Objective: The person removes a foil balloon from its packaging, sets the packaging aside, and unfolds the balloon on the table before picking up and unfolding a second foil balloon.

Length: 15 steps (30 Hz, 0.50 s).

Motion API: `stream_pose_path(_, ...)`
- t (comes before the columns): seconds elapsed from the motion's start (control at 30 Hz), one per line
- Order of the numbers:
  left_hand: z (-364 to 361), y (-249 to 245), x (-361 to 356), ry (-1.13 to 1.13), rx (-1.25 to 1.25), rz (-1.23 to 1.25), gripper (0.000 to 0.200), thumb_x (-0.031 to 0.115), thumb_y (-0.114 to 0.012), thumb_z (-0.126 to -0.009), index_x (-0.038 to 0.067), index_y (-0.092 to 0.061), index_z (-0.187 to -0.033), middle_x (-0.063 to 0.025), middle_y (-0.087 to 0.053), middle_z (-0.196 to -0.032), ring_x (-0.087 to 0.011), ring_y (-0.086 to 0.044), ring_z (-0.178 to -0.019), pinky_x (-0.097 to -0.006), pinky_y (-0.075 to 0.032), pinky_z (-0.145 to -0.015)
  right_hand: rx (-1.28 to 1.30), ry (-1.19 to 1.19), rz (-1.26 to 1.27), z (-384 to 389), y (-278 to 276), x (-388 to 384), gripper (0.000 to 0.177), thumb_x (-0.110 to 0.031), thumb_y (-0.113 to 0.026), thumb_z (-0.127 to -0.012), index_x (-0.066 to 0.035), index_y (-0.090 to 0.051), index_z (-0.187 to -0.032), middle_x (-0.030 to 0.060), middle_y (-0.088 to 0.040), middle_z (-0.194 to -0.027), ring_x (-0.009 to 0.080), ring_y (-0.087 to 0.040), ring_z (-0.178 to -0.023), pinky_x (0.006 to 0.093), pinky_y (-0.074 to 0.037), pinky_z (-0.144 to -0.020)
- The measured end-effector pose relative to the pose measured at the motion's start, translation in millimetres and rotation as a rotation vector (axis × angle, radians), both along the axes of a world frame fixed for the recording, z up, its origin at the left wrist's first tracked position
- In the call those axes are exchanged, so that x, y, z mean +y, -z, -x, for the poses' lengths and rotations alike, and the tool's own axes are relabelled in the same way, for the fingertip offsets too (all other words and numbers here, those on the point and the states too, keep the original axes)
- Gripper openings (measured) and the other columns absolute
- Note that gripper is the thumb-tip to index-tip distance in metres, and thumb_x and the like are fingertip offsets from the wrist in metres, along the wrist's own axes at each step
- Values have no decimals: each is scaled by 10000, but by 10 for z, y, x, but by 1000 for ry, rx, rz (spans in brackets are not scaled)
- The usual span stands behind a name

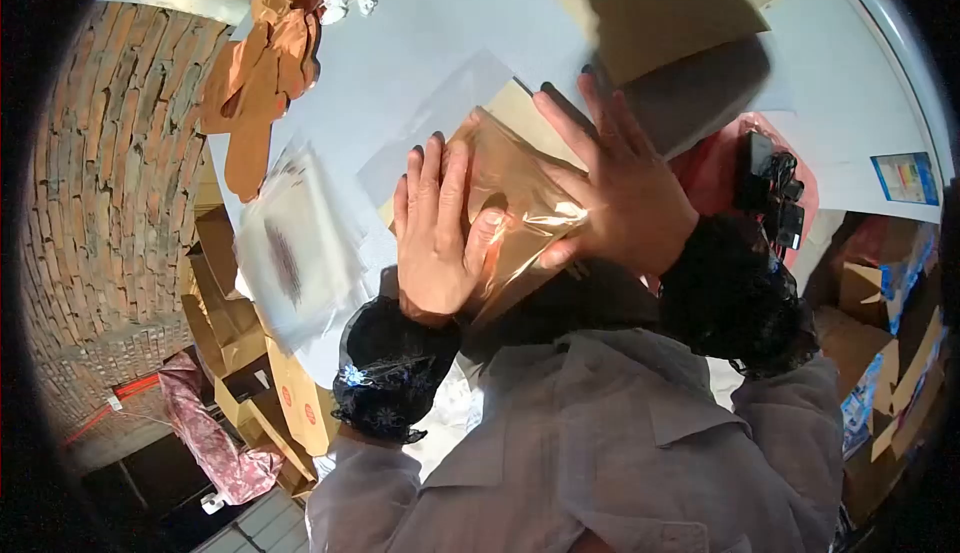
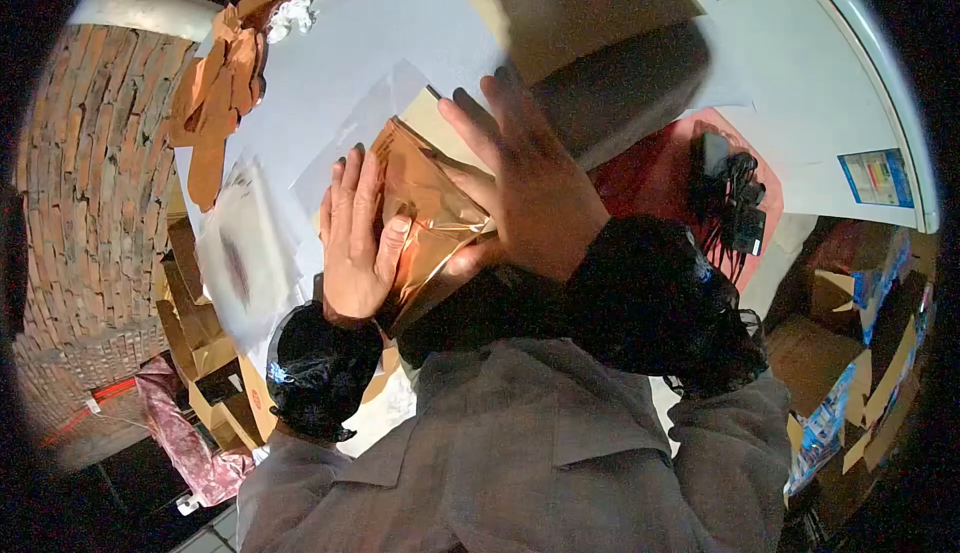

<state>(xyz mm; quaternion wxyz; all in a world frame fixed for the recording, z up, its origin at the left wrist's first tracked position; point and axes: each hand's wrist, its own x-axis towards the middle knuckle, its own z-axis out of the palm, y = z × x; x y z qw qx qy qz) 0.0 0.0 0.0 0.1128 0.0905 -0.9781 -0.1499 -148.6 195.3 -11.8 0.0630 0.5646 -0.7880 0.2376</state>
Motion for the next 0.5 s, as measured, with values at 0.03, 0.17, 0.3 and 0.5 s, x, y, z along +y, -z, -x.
stream_pose_path(0.03, -17, -33, 12, 0, -15, 17, 653, 481, -492, -995, 150, -341, -1537, -203, -311, -1569, -444, -274, -1443, -559, -204, -1159, -7, -5, -25, -25, -40, 16, 945, -857, -467, -711, -119, -657, -1269, 124, -238, -1589, 428, -129, -1479, 627, -194, -1165)
stream_pose_path(0.17, 43, 22, -14, -11, -19, 55, 626, 454, -501, -997, 156, -362, -1529, -200, -314, -1569, -437, -276, -1445, -556, -208, -1158, -42, -106, 47, 43, -18, -30, 904, -772, -565, -673, -64, -682, -1223, 137, -255, -1566, 456, -138, -1448, 584, -167, -1188)
stream_pose_path(0.3, 36, 35, 0, -5, -23, 106, 602, 451, -509, -992, 173, -397, -1514, -198, -324, -1563, -428, -286, -1441, -553, -221, -1153, -74, -103, 58, 32, 31, -16, 922, -807, -511, -678, -56, -701, -1177, 134, -270, -1564, 442, -131, -1459, 594, -164, -1186)
stream_pose_path(0.5, 56, 9, 26, -1, -16, 175, 550, 393, -507, -1002, 152, -437, -1492, -198, -345, -1552, -402, -303, -1440, -509, -232, -1164, -55, -150, -10, 86, 0, 16, 900, -799, -474, -723, -36, -705, -1141, 140, -266, -1568, 430, -125, -1467, 598, -173, -1183)
